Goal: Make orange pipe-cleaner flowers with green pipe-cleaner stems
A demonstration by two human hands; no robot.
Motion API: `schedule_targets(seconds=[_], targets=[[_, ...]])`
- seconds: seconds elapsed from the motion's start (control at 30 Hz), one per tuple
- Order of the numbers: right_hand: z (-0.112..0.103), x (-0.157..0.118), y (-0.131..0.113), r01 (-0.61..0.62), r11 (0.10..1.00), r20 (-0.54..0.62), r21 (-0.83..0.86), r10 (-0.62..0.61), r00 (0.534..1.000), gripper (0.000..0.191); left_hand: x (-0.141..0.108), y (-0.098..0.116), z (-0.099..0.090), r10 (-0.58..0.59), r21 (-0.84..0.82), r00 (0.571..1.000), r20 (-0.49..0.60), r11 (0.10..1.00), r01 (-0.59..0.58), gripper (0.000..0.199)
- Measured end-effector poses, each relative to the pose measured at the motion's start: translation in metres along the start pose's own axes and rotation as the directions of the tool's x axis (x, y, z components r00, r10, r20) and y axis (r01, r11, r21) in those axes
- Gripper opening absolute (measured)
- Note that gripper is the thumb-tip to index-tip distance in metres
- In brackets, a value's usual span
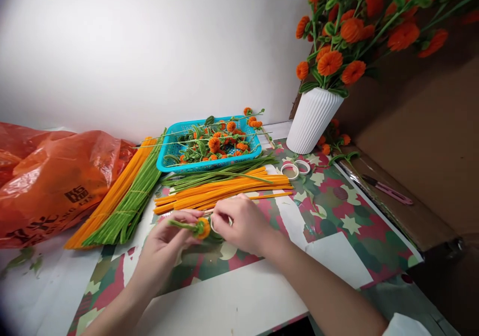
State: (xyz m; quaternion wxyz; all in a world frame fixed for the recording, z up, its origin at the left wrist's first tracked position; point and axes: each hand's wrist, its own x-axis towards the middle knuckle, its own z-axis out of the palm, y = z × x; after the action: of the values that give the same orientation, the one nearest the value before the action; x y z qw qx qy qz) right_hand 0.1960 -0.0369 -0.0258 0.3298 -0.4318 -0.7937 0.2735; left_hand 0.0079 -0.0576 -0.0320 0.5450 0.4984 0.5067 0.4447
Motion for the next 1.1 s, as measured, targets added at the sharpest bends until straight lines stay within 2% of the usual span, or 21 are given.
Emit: schedule_targets(seconds=[0.1, 0.17, 0.27, 0.37, 0.43, 0.57, 0.7, 0.83, 0.9, 1.0, 1.03, 1.1], targets=[[-0.011, 0.002, 0.001, -0.015, 1.0, -0.11, -0.001, 0.015, 0.994, 0.013, 0.004, 0.003, -0.006, -0.023, -0.056, 0.985, -0.173, 0.998, 0.013, 0.016], [-0.011, 0.001, 0.0, 0.063, 0.995, -0.033, -0.075, -0.066, 0.997, 0.002, 0.006, 0.005, -0.009, -0.028, -0.07, 0.976, -0.215, 0.997, 0.013, 0.018], [0.002, -0.003, -0.006, 0.183, 0.963, 0.17, -0.197, -0.15, 0.974, 0.016, 0.009, 0.006, -0.011, -0.037, -0.123, 0.975, -0.22, 0.992, 0.01, 0.017], [0.016, -0.006, -0.01, 0.208, 0.928, 0.261, -0.309, -0.128, 0.957, 0.028, 0.012, 0.008, -0.013, -0.088, -0.232, 0.962, -0.26, 0.972, 0.026, 0.014], [0.017, -0.006, -0.01, 0.194, 0.92, 0.286, -0.34, -0.095, 0.954, 0.024, 0.014, 0.01, -0.014, -0.155, -0.317, 0.946, -0.286, 0.947, 0.06, 0.012], [-0.003, -0.003, -0.005, 0.12, 0.939, 0.295, -0.321, -0.021, 0.955, 0.009, 0.015, 0.012, -0.015, -0.289, -0.447, 0.929, -0.231, 0.88, 0.163, 0.022], [-0.019, -0.003, -0.004, 0.045, 0.93, 0.27, -0.366, 0.06, 0.961, 0.01, 0.013, 0.014, -0.014, -0.308, -0.45, 0.938, -0.157, 0.868, 0.21, 0.027], [-0.008, -0.005, -0.007, 0.139, 0.917, 0.288, -0.373, -0.028, 0.957, 0.007, 0.01, 0.011, -0.014, -0.324, -0.361, 0.942, -0.084, 0.891, 0.274, 0.037], [0.002, -0.007, -0.009, 0.175, 0.92, 0.292, -0.351, -0.07, 0.954, 0.01, 0.01, 0.008, -0.013, -0.29, -0.265, 0.954, -0.075, 0.928, 0.261, 0.039], [0.01, -0.009, -0.01, 0.126, 0.96, 0.263, -0.251, -0.058, 0.963, 0.01, 0.009, 0.003, -0.011, -0.07, 0.011, 0.994, -0.087, 0.997, 0.071, 0.026], [0.009, -0.009, -0.011, 0.081, 0.978, 0.242, -0.193, -0.033, 0.97, 0.01, 0.009, 0.001, -0.01, 0.031, 0.14, 0.997, -0.068, 0.99, -0.021, 0.022], [0.007, -0.008, -0.011, -0.027, 0.998, 0.19, -0.051, 0.036, 0.981, 0.008, 0.008, -0.002, -0.009, 0.194, 0.398, 0.981, 0.015, 0.899, -0.184, 0.019]])
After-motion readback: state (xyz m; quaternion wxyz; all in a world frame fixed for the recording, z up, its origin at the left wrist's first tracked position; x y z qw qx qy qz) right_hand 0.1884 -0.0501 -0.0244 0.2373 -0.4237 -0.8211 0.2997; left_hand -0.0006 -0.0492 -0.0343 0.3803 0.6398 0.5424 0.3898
